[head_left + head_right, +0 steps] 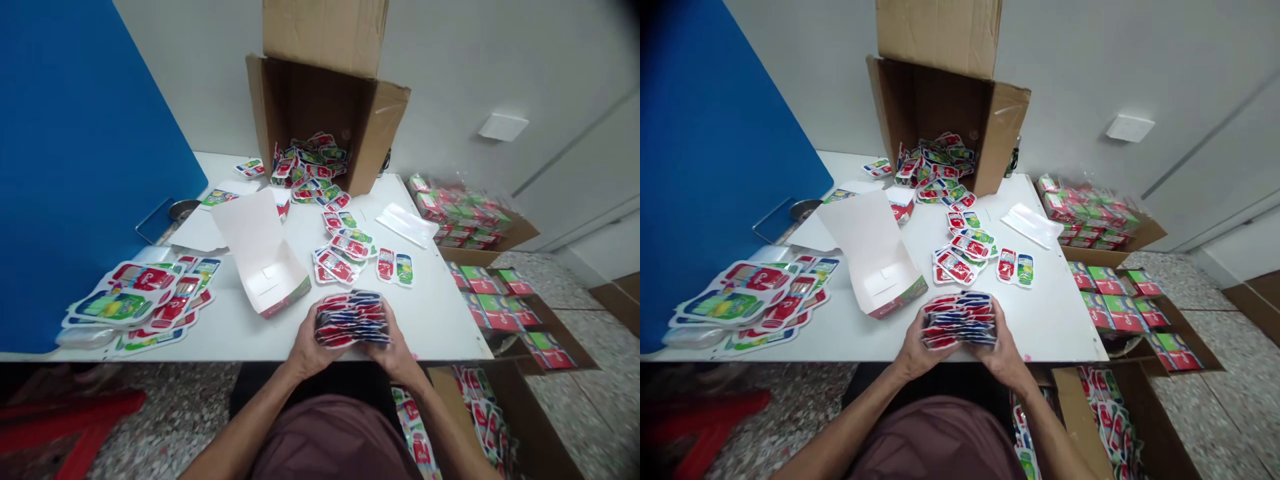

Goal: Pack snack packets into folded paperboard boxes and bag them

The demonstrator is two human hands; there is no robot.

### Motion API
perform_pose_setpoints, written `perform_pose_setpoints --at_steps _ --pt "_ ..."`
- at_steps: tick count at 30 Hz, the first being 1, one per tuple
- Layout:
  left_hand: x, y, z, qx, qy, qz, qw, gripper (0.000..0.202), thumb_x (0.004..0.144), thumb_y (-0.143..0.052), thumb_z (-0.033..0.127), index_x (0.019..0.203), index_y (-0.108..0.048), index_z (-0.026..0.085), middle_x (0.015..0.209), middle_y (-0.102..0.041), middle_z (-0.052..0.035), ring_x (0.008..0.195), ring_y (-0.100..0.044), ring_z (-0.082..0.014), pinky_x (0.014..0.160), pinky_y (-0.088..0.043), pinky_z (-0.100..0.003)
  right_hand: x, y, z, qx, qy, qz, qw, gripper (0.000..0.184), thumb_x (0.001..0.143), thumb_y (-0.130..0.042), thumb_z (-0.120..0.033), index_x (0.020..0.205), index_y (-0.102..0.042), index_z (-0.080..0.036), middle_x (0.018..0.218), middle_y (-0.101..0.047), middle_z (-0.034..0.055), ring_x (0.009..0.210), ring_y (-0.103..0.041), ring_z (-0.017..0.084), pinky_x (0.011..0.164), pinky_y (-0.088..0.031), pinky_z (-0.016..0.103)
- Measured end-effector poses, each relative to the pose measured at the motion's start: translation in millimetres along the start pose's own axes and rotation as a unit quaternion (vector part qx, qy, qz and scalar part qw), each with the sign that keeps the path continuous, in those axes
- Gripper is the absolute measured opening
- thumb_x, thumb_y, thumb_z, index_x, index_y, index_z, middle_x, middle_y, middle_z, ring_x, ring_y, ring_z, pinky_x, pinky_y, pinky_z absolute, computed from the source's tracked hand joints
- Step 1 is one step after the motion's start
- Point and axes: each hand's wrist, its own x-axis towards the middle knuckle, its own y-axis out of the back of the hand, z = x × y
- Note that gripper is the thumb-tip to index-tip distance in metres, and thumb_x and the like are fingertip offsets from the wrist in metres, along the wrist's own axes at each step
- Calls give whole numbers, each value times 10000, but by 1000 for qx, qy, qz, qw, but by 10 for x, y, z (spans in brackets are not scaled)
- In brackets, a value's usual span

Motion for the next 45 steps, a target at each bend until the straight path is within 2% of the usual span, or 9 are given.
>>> perform_pose_setpoints --at_steps 5,10,20,22,25,29,34,38,45 --pt "-84 111 23 45 -8 -17 999 1076 591 -983 233 1500 -407 254 1462 -595 -160 1281 -643 -365 1118 -515 -567 187 198 -125 23 -1 -119 993 849 781 -886 -325 1506 -446 -293 1501 -570 107 1382 -552 333 1164 -455 485" --pt "-110 197 1 61 -19 -42 997 1451 481 -1040 262 1634 -161 328 1525 -549 -177 1388 -553 -422 1195 -367 -694 290 111 -108 65 -9 -155 986 939 738 -918 -287 1523 -403 -308 1496 -575 107 1356 -571 337 1164 -452 512" --pt "-37 53 -96 15 30 28 999 768 686 -908 225 1329 -492 283 1205 -754 -83 1003 -767 -313 920 -638 -524 597 483 -212 70 -83 -270 957 1048 613 -970 -517 1512 -495 -267 1494 -590 114 1377 -557 352 1168 -431 534" --pt "-40 54 -123 -3 37 36 999 835 692 -909 234 1385 -448 306 1226 -749 -85 1013 -769 -329 932 -635 -555 873 666 -279 78 -85 -225 967 940 680 -853 -703 1454 -570 -250 1455 -623 133 1324 -597 366 1099 -483 540" --pt "-53 90 -131 12 28 30 999 1019 662 -928 204 1491 -350 336 1288 -728 -101 1084 -753 -345 999 -607 -573 1445 814 -331 -92 -102 10 990 688 842 -626 -784 1208 -719 -209 1189 -745 153 1090 -702 346 934 -554 489" --pt "-69 135 -101 48 3 13 999 898 625 -942 167 1390 -486 285 1256 -738 -111 1079 -752 -339 996 -613 -528 2162 740 -260 -371 -164 146 902 733 835 -559 -831 1085 -725 -162 1058 -750 193 1066 -689 380 954 -513 492" --pt "-68 136 -61 31 16 6 999 838 602 -966 185 1329 -555 256 1253 -745 -123 1050 -759 -340 955 -636 -506 2623 560 -180 -486 -47 53 871 943 815 -653 -769 1511 -464 -163 1507 -537 228 1378 -508 397 1107 -424 518" --pt "-61 140 -36 27 23 11 999 830 599 -979 218 1321 -572 264 1247 -748 -117 1030 -761 -344 953 -634 -523 2792 517 -227 -515 -127 -78 844 1053 767 -704 -782 1571 -400 -174 1522 -530 227 1371 -521 410 1115 -413 528" --pt "-62 150 -38 22 23 8 999 822 599 -982 223 1320 -590 270 1212 -761 -105 1061 -753 -346 982 -619 -520 2789 452 -262 -557 -100 -41 823 1040 726 -769 -750 1546 -443 -201 1445 -570 235 1344 -524 434 1104 -389 574"
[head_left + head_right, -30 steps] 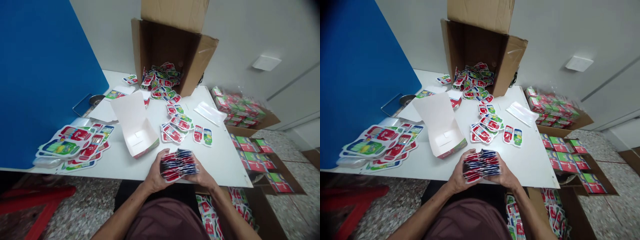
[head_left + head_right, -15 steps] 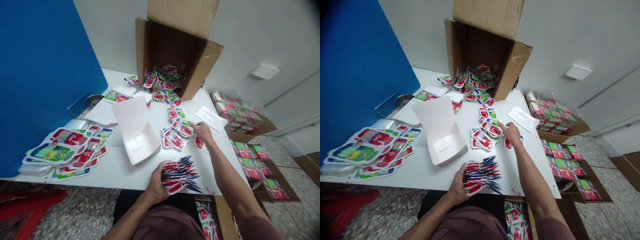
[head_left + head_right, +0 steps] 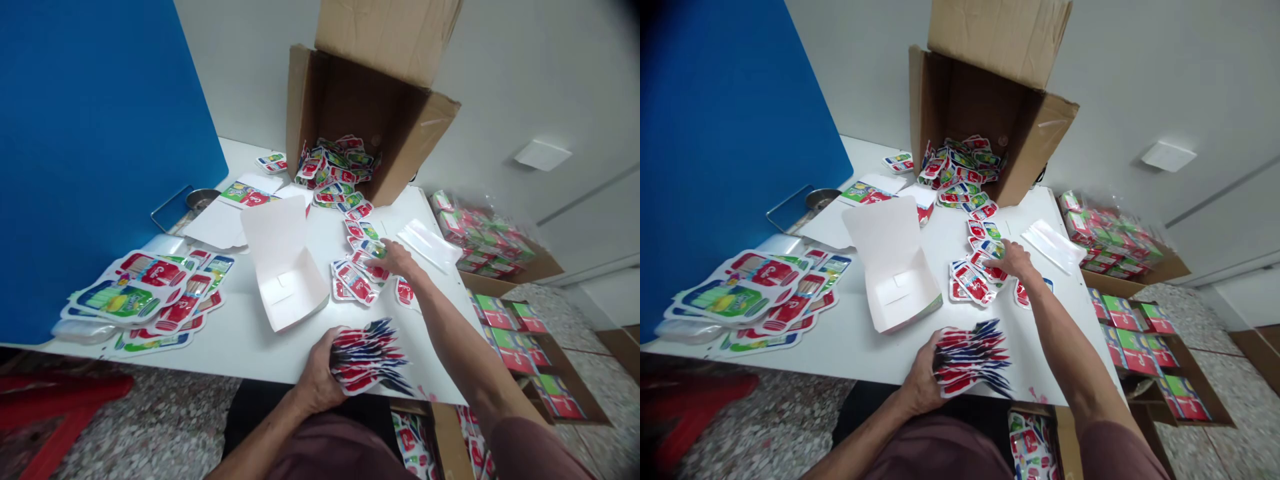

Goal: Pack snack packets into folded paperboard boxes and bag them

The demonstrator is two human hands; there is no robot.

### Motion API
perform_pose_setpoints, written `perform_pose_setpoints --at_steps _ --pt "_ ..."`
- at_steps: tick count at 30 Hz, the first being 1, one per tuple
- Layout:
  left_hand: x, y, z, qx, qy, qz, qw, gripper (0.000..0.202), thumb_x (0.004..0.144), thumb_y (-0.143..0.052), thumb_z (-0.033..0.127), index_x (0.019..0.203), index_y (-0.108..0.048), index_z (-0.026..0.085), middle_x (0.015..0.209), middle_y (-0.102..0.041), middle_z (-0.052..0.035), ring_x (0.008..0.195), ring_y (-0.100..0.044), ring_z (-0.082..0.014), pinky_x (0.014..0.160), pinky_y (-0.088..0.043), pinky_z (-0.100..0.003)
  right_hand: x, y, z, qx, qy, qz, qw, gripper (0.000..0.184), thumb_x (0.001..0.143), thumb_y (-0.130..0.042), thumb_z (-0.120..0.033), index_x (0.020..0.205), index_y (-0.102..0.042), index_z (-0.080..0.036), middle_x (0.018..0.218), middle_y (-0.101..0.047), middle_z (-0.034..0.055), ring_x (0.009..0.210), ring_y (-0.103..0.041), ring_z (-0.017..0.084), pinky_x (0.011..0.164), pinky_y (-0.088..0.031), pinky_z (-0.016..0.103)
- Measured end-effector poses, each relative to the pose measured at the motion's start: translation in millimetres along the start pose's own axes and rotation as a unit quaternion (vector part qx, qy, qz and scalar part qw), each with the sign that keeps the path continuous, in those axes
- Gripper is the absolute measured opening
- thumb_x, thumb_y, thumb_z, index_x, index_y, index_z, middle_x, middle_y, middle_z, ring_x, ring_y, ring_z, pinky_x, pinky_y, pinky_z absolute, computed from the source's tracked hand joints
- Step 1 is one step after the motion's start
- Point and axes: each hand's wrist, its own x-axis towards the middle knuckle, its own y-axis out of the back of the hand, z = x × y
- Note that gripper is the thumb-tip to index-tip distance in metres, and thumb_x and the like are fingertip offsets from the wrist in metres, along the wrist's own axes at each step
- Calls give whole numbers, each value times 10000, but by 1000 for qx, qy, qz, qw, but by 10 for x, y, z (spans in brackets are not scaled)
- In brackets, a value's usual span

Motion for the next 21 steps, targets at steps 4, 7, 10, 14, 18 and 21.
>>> perform_pose_setpoints --at_steps 4,7,10,14,18,21 --pt "-2 2 -36 -9 4 -3 1000 878 561 -998 190 1331 -583 261 1269 -738 -116 1128 -728 -355 1021 -597 -517 -3 31 27 24 -5 17 1000 1153 621 -867 -689 1550 -430 -164 1421 -580 237 1282 -567 410 1039 -452 502" --pt "-5 2 -42 -23 20 -7 1000 883 563 -1000 200 1338 -579 225 1289 -727 -139 1120 -732 -346 1041 -584 -504 18 57 81 79 1 1 997 1008 564 -906 -634 1389 -587 -150 1274 -673 191 1136 -634 369 904 -501 415" --pt "-2 -4 -21 -42 40 -7 998 885 564 -1002 204 1340 -577 199 1286 -729 -144 1136 -724 -348 1082 -555 -515 -20 76 125 113 31 -10 993 666 597 -889 -592 1083 -712 -173 1036 -736 105 962 -662 308 782 -497 354" --pt "19 -9 42 -54 38 -6 998 823 584 -986 172 1305 -592 226 1259 -743 -115 1121 -731 -352 1026 -594 -501 -262 93 174 185 74 -31 980 363 762 -778 -521 923 -700 -206 836 -729 2 774 -647 202 693 -486 289" --pt "31 -8 91 -38 23 -11 999 769 617 -960 149 1285 -593 246 1241 -748 -96 1091 -743 -337 1010 -601 -485 -652 30 255 416 116 -6 902 366 777 -808 -467 1012 -720 -200 900 -759 6 772 -658 190 742 -521 311" --pt "29 -12 86 -35 28 -13 999 760 636 -949 163 1295 -582 255 1245 -746 -95 1091 -746 -333 1003 -605 -489 -909 -102 292 543 107 27 833 353 759 -860 -426 1026 -764 -217 946 -783 17 802 -691 201 795 -544 346"
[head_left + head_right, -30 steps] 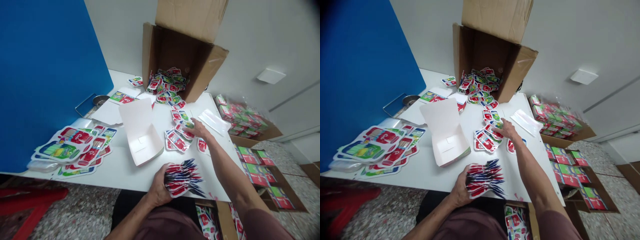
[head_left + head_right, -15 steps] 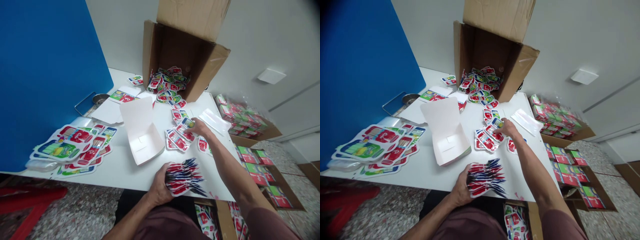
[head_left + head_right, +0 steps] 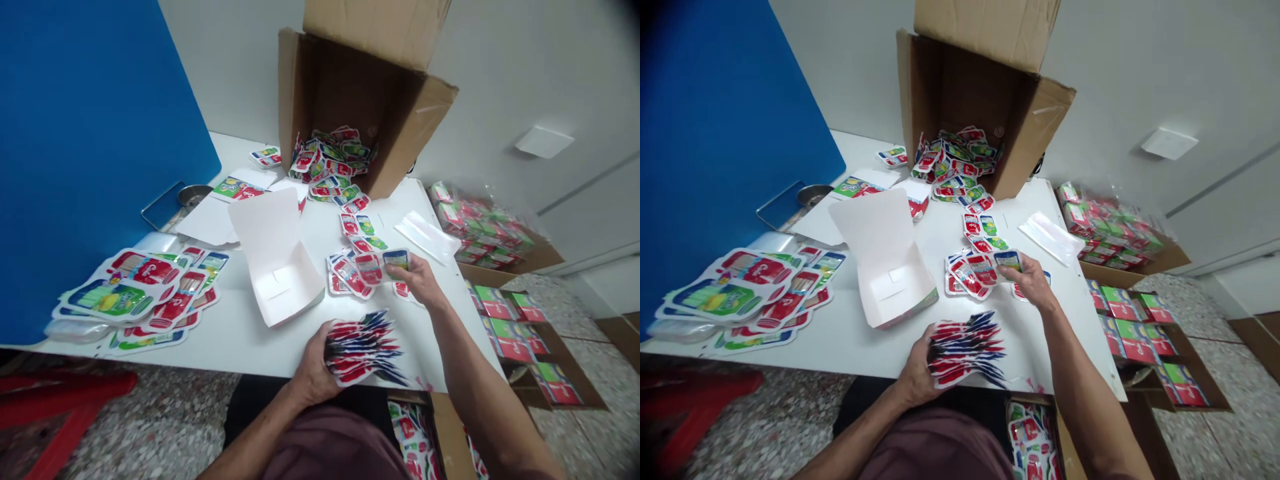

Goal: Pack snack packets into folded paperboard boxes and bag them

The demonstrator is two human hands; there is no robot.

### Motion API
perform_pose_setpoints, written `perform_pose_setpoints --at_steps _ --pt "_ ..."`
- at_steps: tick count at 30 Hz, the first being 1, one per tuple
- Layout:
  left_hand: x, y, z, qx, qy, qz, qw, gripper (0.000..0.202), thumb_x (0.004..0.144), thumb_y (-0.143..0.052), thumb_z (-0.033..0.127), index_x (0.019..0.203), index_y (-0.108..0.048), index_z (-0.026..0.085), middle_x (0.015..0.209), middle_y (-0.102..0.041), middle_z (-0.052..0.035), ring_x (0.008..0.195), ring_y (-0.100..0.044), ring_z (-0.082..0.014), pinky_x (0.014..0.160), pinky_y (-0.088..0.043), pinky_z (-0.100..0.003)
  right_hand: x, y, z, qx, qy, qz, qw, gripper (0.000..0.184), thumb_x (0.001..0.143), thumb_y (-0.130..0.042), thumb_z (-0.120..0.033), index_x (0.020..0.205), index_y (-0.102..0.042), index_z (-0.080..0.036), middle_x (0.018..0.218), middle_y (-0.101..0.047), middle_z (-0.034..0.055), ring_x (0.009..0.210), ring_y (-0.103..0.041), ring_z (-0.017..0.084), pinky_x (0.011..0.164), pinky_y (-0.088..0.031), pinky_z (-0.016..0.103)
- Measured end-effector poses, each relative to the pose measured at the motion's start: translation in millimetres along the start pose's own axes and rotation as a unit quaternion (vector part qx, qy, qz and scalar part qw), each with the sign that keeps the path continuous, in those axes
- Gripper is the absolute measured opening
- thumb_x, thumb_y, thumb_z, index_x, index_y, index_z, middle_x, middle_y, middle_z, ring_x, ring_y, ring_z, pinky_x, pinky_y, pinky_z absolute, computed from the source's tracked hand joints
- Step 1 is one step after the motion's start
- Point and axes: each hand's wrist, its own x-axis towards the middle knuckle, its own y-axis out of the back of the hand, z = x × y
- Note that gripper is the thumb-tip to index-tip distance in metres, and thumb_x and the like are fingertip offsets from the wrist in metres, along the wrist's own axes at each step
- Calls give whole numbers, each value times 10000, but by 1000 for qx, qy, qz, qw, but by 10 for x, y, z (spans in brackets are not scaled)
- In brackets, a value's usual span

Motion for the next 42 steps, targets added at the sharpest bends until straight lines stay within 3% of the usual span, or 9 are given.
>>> perform_pose_setpoints --at_steps 6,13,18,22,25,27,33,38,42 --pt "5 -16 -40 0 -6 8 1000 783 628 -946 158 1305 -566 260 1234 -750 -102 1078 -753 -332 987 -613 -499 -283 -271 170 103 7 12 995 247 718 -907 -353 907 -807 -229 913 -798 16 825 -706 211 840 -551 376" --pt "-21 -39 -109 4 -12 13 1000 836 638 -942 187 1358 -525 267 1261 -732 -102 1077 -751 -335 982 -610 -549 -435 -532 180 145 -6 -66 987 153 726 -872 -294 853 -829 -221 874 -774 24 792 -670 194 773 -504 328" --pt "-3 -3 -112 81 -75 17 994 792 665 -919 213 1350 -527 267 1233 -702 -112 1082 -728 -322 975 -607 -528 -509 -600 267 195 -26 -125 972 97 723 -828 -257 818 -831 -242 920 -783 30 893 -703 231 852 -527 350" --pt "32 33 -121 227 -196 67 952 769 648 -924 292 1323 -563 219 1408 -555 -183 1360 -546 -404 1106 -496 -601 -586 -629 377 227 -63 -109 966 136 734 -783 -211 857 -832 -238 869 -770 11 791 -693 188 763 -524 300" --pt "39 45 -144 274 -214 73 935 763 675 -918 350 1329 -560 187 1632 -318 -231 1563 -247 -468 1205 -342 -673 -628 -627 432 233 -78 -119 962 147 744 -777 -227 882 -827 -230 855 -773 16 752 -693 186 734 -522 299" --pt "36 51 -162 268 -207 63 939 786 672 -924 372 1339 -549 195 1673 -254 -229 1580 -195 -475 1214 -314 -689 -648 -625 442 236 -75 -128 960 130 735 -794 -259 858 -819 -222 899 -785 30 800 -709 208 777 -534 318" --pt "-20 30 -252 147 -156 39 976 944 602 -968 287 1412 -486 236 1353 -616 -166 1272 -639 -389 1111 -512 -570 -817 -645 365 277 -122 -106 947 459 859 -694 -628 1016 -783 -206 903 -789 75 811 -737 250 795 -572 371" --pt "-82 -22 -324 47 -50 49 996 1406 630 -970 254 1644 -1 352 1433 -604 -157 1188 -700 -348 1059 -561 -567 -1012 -597 322 236 -136 -79 959 795 860 -388 -905 994 -773 -222 905 -780 105 916 -746 305 808 -591 417" --pt "-64 1 -247 44 -25 29 998 1186 553 -1001 249 1544 -350 283 1376 -651 -157 1161 -708 -363 1056 -571 -547 -788 -432 257 97 -97 -39 990 749 915 -398 -844 826 -788 -211 809 -759 103 855 -727 286 776 -573 403"
